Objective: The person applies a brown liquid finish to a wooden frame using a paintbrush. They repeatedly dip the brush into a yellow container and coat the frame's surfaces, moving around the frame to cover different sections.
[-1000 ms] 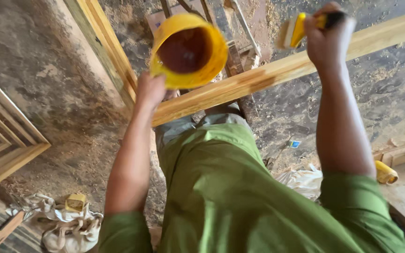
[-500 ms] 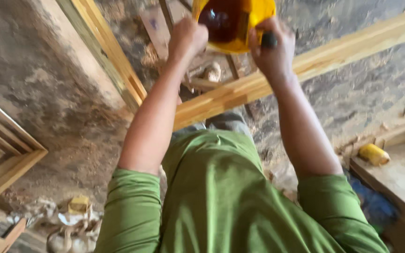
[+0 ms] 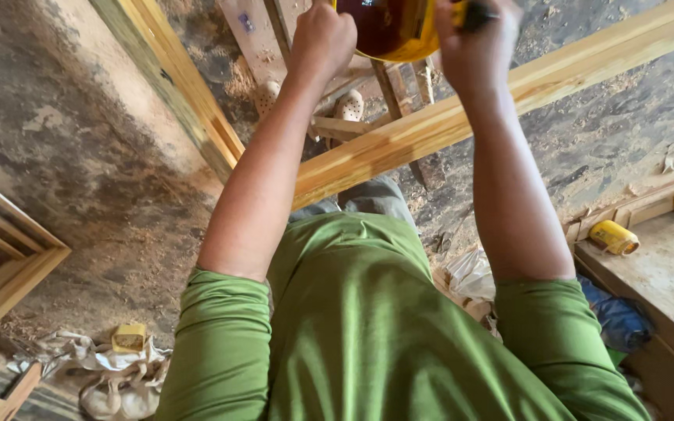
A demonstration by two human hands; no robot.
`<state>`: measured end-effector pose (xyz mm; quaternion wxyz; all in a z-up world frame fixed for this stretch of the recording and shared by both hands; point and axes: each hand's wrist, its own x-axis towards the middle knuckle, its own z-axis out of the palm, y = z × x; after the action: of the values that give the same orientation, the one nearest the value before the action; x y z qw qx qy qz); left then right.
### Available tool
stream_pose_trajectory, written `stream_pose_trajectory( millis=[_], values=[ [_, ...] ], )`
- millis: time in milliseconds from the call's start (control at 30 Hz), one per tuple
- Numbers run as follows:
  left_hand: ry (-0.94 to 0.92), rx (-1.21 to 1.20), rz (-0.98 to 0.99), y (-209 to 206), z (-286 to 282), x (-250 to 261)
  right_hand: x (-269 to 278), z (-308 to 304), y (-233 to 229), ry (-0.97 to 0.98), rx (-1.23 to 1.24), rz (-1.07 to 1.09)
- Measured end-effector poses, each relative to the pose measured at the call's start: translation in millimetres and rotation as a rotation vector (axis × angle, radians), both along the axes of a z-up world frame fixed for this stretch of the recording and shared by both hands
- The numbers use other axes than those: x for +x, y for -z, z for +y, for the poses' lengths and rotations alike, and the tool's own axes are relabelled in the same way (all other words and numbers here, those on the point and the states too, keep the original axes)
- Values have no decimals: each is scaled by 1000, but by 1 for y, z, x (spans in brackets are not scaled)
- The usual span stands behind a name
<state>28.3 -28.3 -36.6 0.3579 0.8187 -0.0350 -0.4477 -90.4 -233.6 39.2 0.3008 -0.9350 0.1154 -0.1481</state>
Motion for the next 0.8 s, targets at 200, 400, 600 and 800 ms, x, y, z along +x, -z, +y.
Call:
stream_pose_trajectory(
  millis=[200, 400, 600, 800],
  values=[
    [-107, -67, -48, 12, 1, -4, -59, -9, -34, 464, 915, -359],
    [-195, -184, -48, 22, -7, -10, -109, -9, -64, 500, 1172, -264],
    [-213, -219, -57, 26, -3, -11, -151, -64, -6, 403, 458, 397],
    [-234, -239, -151, 23, -1, -13, -158, -176, -30, 431, -37, 190]
  ],
)
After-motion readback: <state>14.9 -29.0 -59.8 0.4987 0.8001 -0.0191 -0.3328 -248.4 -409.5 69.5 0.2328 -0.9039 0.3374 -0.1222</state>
